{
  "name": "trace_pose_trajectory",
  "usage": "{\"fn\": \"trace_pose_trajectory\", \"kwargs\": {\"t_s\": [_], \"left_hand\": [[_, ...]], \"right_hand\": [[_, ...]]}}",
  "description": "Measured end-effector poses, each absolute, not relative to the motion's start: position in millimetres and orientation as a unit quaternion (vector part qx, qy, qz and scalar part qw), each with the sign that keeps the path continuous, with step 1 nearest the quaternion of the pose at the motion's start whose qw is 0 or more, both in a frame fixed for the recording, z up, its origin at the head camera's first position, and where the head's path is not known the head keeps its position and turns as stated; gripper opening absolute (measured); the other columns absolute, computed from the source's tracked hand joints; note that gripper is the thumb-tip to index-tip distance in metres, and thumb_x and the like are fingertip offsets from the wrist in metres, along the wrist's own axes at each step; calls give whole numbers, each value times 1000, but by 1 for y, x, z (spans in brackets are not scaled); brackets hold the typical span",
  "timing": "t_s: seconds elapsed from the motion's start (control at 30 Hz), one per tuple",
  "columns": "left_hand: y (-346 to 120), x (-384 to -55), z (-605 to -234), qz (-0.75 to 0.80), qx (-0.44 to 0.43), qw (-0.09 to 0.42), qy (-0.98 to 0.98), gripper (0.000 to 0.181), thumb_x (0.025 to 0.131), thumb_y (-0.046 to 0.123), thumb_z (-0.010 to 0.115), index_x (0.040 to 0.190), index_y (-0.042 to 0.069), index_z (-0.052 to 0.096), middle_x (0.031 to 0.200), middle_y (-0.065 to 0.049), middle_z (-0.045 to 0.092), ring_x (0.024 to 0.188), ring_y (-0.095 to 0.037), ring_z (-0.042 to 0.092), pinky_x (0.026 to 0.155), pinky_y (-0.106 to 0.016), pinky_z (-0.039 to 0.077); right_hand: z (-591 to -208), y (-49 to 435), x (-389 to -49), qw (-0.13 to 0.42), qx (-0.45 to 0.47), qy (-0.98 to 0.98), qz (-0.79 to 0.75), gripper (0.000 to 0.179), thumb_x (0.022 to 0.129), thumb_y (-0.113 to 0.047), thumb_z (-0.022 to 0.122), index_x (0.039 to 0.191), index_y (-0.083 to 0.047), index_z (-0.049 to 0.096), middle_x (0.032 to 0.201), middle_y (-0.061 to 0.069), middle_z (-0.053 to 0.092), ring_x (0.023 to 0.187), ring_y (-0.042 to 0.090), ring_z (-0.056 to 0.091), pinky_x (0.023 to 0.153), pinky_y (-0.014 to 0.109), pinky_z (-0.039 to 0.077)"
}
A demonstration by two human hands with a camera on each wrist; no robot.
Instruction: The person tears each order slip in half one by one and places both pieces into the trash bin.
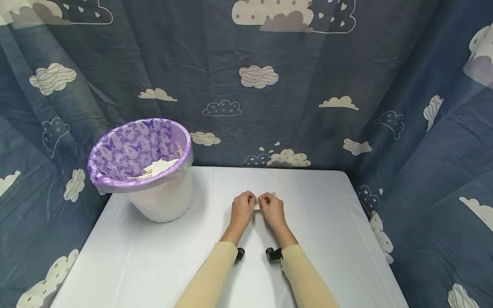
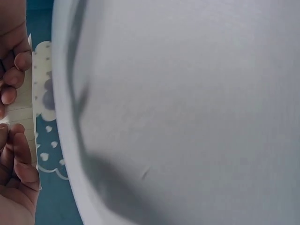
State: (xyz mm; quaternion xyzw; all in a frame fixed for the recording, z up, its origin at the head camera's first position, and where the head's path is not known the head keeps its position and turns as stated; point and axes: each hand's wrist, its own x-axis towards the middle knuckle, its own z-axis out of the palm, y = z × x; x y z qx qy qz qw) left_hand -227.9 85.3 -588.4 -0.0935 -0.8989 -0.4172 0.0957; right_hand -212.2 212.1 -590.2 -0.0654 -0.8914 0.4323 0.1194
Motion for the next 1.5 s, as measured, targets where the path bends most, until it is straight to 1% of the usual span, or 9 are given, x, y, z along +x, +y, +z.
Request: {"fn": "trace_pose_trajectory", "kwargs": {"t_s": [0.1,0.3,0.43,0.53,0.67,0.83,1.07,1.2,1.5], "left_hand": [[79,-225,-582,-424,-100,113,-893,10,100,12,73,93,5,76,86,-7,79,76,-20,75,73,-32,62],[64,-214,-566,-427,-125,153,-882,9,99,11,74,92,5,75,83,-7,78,71,-17,71,63,-25,57],[56,-208,-554,-438,-142,190,-867,8,98,9,76,91,5,75,81,-7,77,69,-17,70,62,-26,57],[52,-204,-543,-443,-152,205,-859,7,97,9,77,90,5,75,81,-7,77,69,-17,70,63,-28,58],[48,-197,-529,-451,-156,206,-855,6,97,9,77,92,5,76,84,-7,78,72,-18,73,66,-29,60],[42,-188,-516,-465,-152,201,-849,6,98,10,75,93,6,75,87,-6,79,75,-17,73,69,-29,62],[33,-178,-513,-481,-150,196,-842,8,98,12,76,93,6,77,86,-5,79,74,-17,73,67,-27,60],[30,-174,-515,-491,-145,187,-838,7,98,11,76,92,7,77,85,-6,79,73,-17,72,64,-24,57],[28,-169,-517,-509,-142,189,-828,6,97,10,77,91,7,77,83,-4,78,67,-9,65,58,-19,50]], "right_hand": [[-583,207,-209,124,-56,-888,439,16,103,-13,68,92,-4,75,73,7,72,62,9,56,57,20,45],[-566,197,-201,131,-46,-879,457,14,103,-13,70,92,-6,75,74,7,73,64,8,56,58,19,43],[-555,190,-195,157,-30,-868,470,13,102,-13,71,92,-6,76,75,8,74,65,8,58,58,18,44],[-545,185,-190,182,-15,-859,478,13,101,-10,71,91,-5,75,75,10,75,63,9,58,57,18,45],[-530,181,-184,194,-5,-855,480,12,101,-10,71,91,-5,76,75,9,75,63,9,58,57,18,45],[-519,179,-176,188,1,-853,487,14,103,-13,70,92,-7,76,76,7,76,65,10,60,58,19,47],[-516,175,-167,153,-9,-834,531,13,102,-14,71,92,-7,75,78,9,74,68,12,62,60,20,51],[-518,174,-163,135,-11,-827,546,13,102,-14,71,92,-7,75,78,9,74,68,10,61,61,21,51],[-516,172,-158,126,-19,-816,564,13,102,-13,72,92,-6,75,76,10,73,66,11,62,61,20,52]]}}
